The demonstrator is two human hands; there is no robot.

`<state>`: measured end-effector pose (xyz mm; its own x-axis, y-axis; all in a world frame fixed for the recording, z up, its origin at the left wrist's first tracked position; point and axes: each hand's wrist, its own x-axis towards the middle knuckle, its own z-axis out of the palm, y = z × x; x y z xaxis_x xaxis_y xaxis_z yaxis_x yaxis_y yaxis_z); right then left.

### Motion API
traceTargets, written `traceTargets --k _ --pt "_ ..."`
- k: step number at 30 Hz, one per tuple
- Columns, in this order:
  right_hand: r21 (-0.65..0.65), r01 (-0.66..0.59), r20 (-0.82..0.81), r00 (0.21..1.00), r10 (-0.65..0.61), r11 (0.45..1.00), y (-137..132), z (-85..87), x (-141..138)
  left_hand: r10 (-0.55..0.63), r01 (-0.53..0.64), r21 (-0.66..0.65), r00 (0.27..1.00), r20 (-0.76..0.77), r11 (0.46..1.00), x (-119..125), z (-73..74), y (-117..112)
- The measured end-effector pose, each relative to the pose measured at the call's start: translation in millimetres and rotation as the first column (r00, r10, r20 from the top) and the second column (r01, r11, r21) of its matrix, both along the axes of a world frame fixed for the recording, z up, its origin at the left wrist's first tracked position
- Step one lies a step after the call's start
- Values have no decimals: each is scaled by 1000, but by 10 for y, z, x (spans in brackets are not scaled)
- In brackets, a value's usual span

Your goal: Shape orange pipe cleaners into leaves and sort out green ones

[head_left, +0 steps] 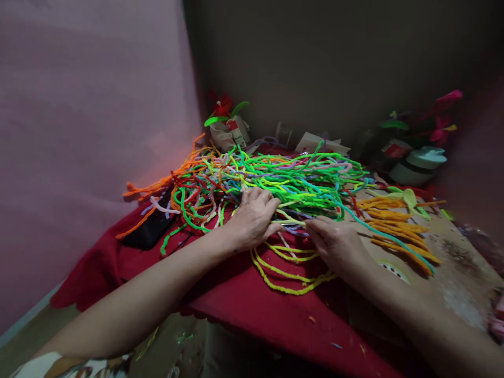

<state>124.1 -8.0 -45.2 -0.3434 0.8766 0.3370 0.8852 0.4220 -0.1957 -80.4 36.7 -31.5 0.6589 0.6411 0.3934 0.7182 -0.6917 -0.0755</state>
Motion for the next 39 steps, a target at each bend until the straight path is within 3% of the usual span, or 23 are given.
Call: traceTargets --k 7,11,14,19,26,29,31,33,36,39 --pt "18 -28 -28 999 29 999 -8 -25 -54 -48 54 107 997 -58 993 79 -42 -13" --pt "183 -20 -104 994 40 983 -31 22 -99 -143 160 222 985 -93 962 71 -31 -33" --pt "241 -2 24 1000 -4 971 -12 92 -136 -218 239 278 971 -102 930 53 -8 -94" --pt "42 51 310 949 -61 998 154 160 -131 -271 297 343 955 -123 891 -12 46 -203" --pt "-127 170 253 958 -134 977 406 171 61 -78 107 400 993 -88 910 -305 184 -140" --pt "-125 190 253 955 -154 974 459 116 131 63 -99 304 990 127 947 -509 292 -64" --pt "-106 159 238 962 -131 981 471 74 168 175 -271 170 884 434 948 -636 394 -21" --pt "-91 113 196 976 -93 989 457 54 188 240 -326 -27 636 733 945 -719 510 12" --pt "-32 16 87 996 -13 999 391 92 162 235 -110 -213 269 934 971 -733 671 57" --pt "145 -53 7 999 52 988 327 189 61 246 108 -254 85 966 961 -659 775 133"
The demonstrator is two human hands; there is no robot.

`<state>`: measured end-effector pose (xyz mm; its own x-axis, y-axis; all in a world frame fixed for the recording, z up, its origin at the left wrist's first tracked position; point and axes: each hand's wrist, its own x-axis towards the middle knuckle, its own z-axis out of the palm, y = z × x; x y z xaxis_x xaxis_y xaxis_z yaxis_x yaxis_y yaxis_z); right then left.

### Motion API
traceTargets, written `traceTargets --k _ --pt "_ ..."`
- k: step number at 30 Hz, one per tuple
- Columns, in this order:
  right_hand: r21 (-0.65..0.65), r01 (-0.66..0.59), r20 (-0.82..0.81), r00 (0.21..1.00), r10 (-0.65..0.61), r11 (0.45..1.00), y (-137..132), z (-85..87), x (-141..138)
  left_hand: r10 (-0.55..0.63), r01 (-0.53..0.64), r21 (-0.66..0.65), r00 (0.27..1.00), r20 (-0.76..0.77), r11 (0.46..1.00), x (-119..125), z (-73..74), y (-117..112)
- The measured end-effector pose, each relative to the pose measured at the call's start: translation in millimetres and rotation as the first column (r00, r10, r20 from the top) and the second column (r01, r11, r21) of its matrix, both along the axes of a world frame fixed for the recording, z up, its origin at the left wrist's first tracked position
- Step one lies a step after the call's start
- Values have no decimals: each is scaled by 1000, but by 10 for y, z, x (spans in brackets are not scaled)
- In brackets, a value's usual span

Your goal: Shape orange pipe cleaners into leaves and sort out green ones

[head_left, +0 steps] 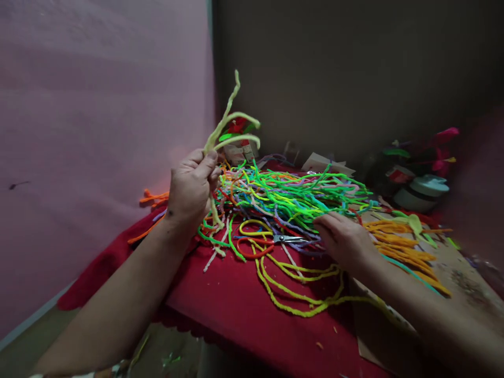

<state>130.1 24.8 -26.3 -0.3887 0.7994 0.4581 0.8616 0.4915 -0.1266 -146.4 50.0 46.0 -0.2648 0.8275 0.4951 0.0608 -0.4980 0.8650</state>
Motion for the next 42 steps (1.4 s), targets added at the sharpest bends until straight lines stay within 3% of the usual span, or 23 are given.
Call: traceTargets --k 2,4,7,11,15,20,24,28,33,38,42 --pt "120 -7 15 1000 5 993 8 57 -92 -51 52 -4 998 46 999 56 37 73" --pt "173 53 83 994 -68 984 73 79 -184 -58 58 2 998 39 998 100 53 153" --pt "96 189 210 956 -206 977 243 30 -290 -36 36 17 999 1 999 139 28 260" --pt "-24 137 287 950 -124 990 472 -82 -372 -43 43 -7 999 -13 999 153 -113 355" --pt "13 86 260 962 -86 996 685 -99 -460 -97 98 -101 995 20 990 118 -274 429" --pt "58 -1 233 972 -13 998 913 -103 -606 -111 121 -109 989 97 987 81 -321 460" --pt "27 -100 268 959 89 995 867 -187 -585 -246 270 -159 956 158 949 155 -369 453" --pt "-38 -202 285 937 204 979 686 -247 -422 -379 407 -230 912 157 884 287 -516 496" --pt "-60 -249 311 916 255 967 462 -259 -330 -359 392 -349 920 158 851 394 -685 550" --pt "-32 -210 283 936 210 977 295 -86 -354 -300 317 -400 948 106 860 398 -769 548" --pt "106 -170 66 984 164 980 444 246 -290 -289 320 -371 947 140 872 390 -828 563"
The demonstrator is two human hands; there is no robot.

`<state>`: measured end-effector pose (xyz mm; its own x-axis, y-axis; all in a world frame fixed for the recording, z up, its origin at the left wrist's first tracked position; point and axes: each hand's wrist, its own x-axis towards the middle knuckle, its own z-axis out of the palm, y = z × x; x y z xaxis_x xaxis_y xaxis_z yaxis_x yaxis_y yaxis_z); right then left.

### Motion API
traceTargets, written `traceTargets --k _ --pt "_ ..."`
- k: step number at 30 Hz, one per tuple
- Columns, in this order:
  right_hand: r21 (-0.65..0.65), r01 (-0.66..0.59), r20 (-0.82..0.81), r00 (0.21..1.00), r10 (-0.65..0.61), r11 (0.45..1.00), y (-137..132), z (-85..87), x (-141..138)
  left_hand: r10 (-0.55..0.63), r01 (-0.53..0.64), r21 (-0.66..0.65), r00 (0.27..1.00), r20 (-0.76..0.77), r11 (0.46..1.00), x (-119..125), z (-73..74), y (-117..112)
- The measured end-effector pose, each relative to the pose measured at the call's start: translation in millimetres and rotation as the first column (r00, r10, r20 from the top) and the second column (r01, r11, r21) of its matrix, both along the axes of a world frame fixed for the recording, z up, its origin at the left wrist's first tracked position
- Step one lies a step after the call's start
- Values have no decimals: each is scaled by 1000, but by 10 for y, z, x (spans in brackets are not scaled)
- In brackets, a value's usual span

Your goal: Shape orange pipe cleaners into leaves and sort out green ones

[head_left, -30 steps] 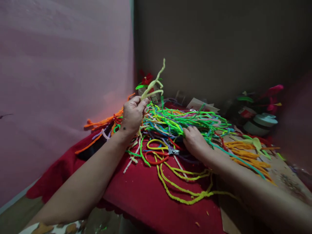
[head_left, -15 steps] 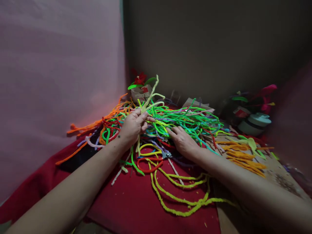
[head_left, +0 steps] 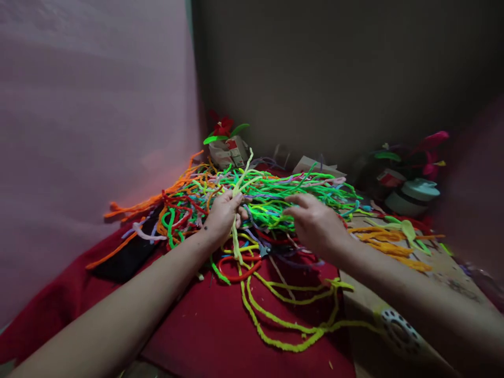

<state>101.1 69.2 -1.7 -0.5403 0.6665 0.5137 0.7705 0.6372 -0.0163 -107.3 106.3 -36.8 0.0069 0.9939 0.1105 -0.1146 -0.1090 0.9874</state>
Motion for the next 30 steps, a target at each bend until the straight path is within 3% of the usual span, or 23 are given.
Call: traceTargets --k 2,4,6,9,11,14,16,18,23,30 --pt "72 26 -137 990 -16 997 219 158 45 9 -9 12 1000 26 1000 6 -29 7" --pt "54 105 -161 982 -95 993 490 261 76 9 -9 2 999 33 1000 15 -51 6" --pt "-13 294 -54 954 -294 956 738 294 83 7 -6 -10 999 40 1000 18 -54 -5" --pt "-131 383 75 923 -376 914 903 234 53 10 -12 11 994 110 1000 1 3 -47" --pt "-208 359 151 931 -332 910 822 144 19 -18 8 56 985 172 998 -10 82 -93" --pt "-259 274 227 949 -218 926 496 -35 -21 -149 128 109 966 213 986 23 207 -169" --pt "-240 166 289 953 -93 956 266 -156 -25 -241 222 108 945 221 969 87 253 -204" --pt "-215 131 319 946 -57 968 108 -253 -12 -277 266 76 931 237 961 162 254 -213" --pt "-215 99 294 955 -32 972 28 -350 39 -197 227 -67 934 297 972 229 143 -144" --pt "-240 43 201 980 6 970 137 -436 111 -159 178 -34 937 312 983 202 74 -87"
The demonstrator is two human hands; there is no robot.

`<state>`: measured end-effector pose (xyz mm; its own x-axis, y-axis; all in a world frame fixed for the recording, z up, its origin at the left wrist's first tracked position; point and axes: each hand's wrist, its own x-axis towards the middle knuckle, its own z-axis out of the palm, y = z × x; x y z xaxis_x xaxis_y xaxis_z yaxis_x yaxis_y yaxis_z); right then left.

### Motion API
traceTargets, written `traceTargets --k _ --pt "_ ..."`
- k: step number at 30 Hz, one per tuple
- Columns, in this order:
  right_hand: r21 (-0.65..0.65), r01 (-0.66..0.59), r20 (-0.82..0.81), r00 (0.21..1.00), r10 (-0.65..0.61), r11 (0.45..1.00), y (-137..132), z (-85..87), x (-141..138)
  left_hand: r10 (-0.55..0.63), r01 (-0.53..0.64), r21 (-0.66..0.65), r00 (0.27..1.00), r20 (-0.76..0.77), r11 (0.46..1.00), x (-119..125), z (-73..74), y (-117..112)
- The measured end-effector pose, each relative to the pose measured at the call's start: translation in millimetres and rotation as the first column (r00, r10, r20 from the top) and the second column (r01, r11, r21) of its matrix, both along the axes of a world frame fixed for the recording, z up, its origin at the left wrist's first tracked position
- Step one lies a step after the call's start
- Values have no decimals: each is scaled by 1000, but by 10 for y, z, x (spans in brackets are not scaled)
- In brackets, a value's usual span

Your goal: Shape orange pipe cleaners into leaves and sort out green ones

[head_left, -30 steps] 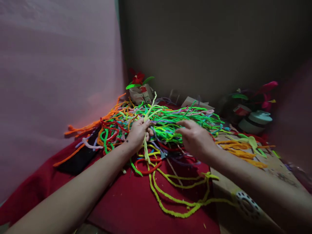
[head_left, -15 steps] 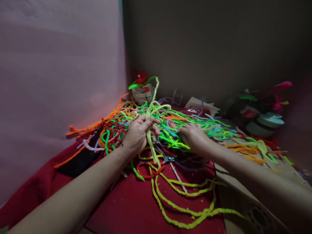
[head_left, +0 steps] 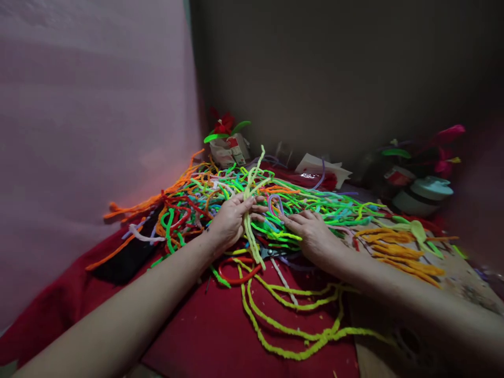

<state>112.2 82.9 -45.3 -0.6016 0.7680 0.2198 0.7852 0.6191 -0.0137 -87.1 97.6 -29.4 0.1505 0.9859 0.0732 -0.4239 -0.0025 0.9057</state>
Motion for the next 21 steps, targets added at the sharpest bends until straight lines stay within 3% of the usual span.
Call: traceTargets --k 12,21 --pt "-23 -19 -22 1000 18 1000 48 -35 39 12 -11 9 999 -49 1000 1 -10 -40" --pt "-36 -8 -8 1000 8 999 20 23 24 -52 71 91 980 -190 993 34 -41 -105"
